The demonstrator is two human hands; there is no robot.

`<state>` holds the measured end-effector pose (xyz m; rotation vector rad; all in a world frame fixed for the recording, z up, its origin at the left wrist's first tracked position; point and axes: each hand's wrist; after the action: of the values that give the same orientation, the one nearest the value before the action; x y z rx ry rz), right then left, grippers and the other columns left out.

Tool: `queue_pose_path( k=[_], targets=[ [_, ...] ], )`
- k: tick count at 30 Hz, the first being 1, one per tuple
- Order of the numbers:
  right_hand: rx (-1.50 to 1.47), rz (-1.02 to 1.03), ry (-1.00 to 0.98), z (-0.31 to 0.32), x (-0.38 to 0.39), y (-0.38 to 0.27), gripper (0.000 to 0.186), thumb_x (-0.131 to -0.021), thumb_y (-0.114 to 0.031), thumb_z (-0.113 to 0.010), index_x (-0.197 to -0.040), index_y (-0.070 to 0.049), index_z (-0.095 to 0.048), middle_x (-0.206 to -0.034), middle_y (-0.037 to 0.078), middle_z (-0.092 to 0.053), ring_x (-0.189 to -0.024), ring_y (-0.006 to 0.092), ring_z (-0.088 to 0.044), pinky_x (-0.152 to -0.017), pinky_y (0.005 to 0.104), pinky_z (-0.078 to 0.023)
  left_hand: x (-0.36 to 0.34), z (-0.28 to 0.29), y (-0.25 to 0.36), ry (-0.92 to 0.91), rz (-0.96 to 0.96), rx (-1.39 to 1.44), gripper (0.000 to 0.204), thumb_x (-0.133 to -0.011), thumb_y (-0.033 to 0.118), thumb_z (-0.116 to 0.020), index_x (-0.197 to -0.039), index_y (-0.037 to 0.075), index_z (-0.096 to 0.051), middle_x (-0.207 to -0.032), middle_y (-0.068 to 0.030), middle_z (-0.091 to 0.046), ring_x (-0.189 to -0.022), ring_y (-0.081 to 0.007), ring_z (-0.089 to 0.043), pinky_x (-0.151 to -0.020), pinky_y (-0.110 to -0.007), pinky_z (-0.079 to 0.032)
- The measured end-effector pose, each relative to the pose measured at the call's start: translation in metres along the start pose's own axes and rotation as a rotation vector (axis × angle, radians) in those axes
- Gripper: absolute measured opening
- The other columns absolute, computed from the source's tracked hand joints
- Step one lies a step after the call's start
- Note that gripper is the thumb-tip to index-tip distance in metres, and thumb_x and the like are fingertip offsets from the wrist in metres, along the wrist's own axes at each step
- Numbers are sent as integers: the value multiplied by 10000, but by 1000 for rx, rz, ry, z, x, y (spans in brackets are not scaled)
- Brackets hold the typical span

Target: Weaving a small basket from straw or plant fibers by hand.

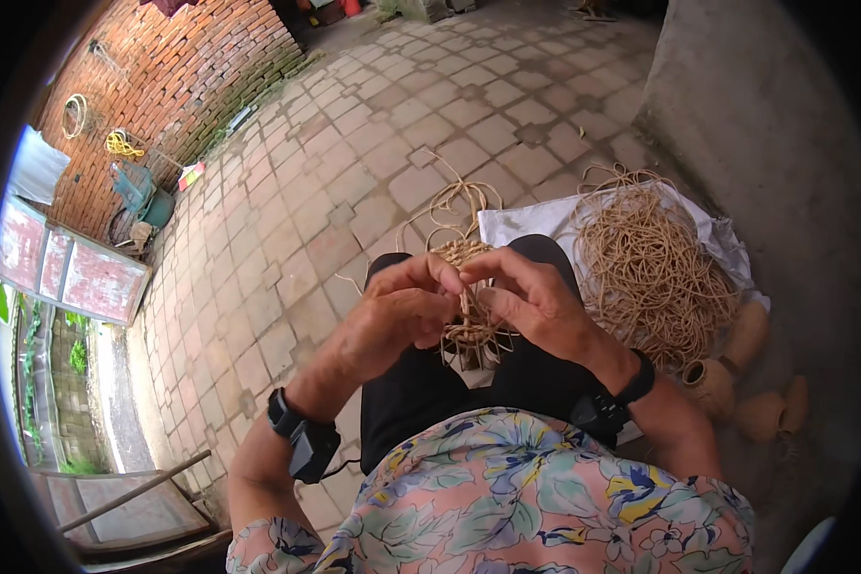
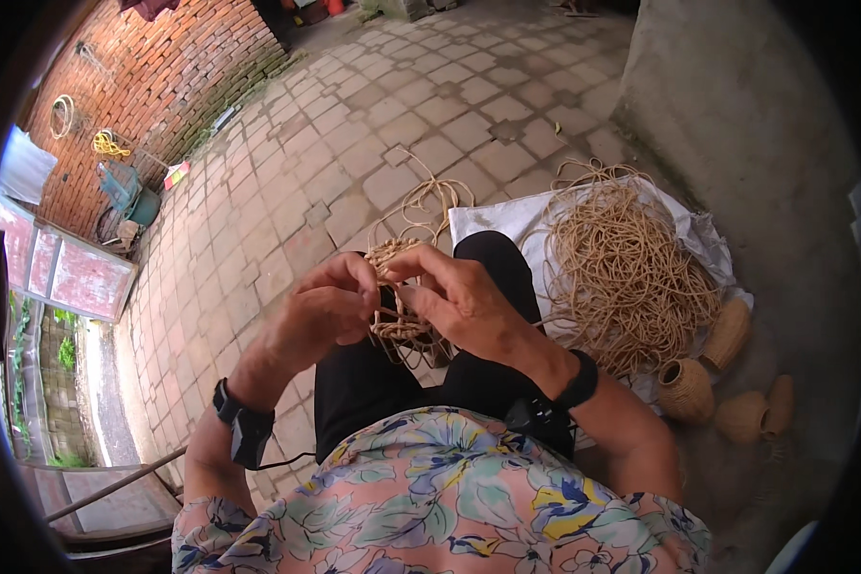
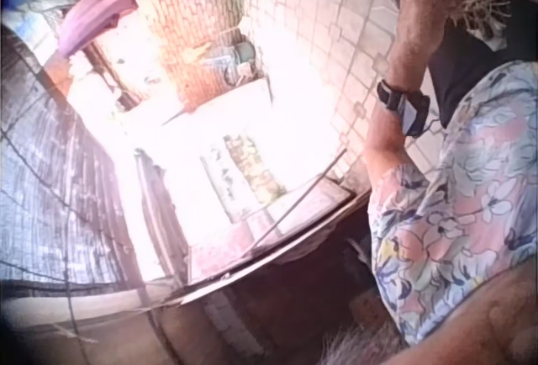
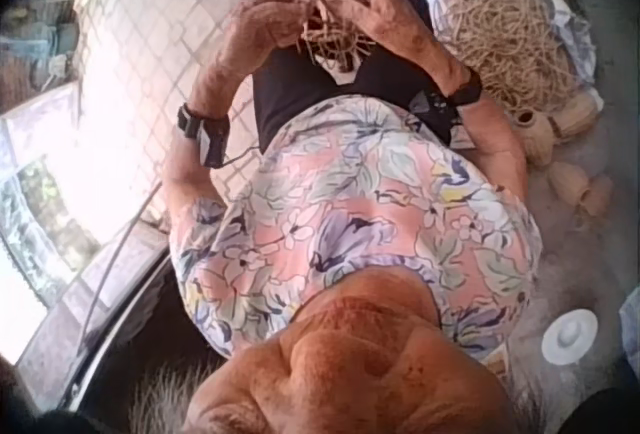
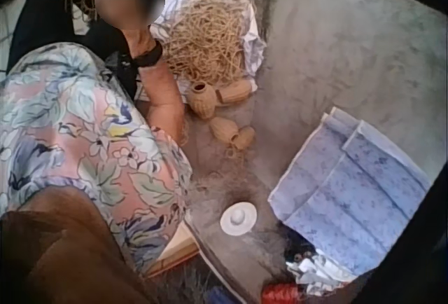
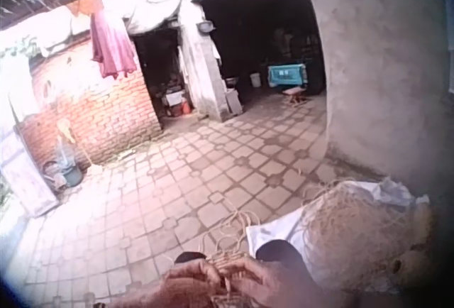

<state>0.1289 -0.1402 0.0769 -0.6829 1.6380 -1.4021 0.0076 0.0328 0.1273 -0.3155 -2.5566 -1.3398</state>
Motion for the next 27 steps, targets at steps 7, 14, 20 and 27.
queue_pose_path(
  k=[7, 14, 20, 27],
  targets=[
    [-82, -102, 49, -14, 7, -16, 204, -984, -171, -592, -1039, 2, -686, -758, -15, -625, -653, 30, -522, -574, 210, -433, 21, 7, 24, 104, -347, -425, 135, -973, 94, -560, -1095, 64, -611, -937, -49, -670, -649, -34, -546, -547, -187, -444],
    [169, -129, 255, -10, 17, -6, 161, -906, -79, -655, -773, 8, -635, -637, -30, -598, -594, 16, -480, -514, 227, -408, 16, 17, -12, 340, -426, -549, 364, -948, 148, -623, -1289, 91, -511, -945, -71, -690, -621, -69, -555, -536, -218, -482],
    [517, -144, 213, -6, 13, -14, 115, -803, -49, -680, -737, 3, -602, -560, 63, -580, -491, 98, -518, -496, 259, -419, 28, 52, -48, 522, -436, -851, 353, -943, 133, -609, -1281, 86, -517, -880, -34, -673, -681, -80, -581, -583, -240, -472],
    [740, -45, 9, -14, -11, 0, 98, -803, -135, -656, -775, -44, -636, -665, 159, -640, -609, 348, -644, -571, 417, -498, 8, 25, -24, 304, -685, -1477, 374, -906, 94, -557, -1278, 95, -535, -831, -110, -675, -633, -262, -633, -543, -369, -471]
  ],
)
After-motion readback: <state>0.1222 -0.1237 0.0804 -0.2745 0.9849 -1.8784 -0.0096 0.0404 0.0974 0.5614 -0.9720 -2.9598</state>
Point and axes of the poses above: each hand's wrist, its own x-axis away from the middle knuckle, its own z-axis out of the back of the hand, y = z × x
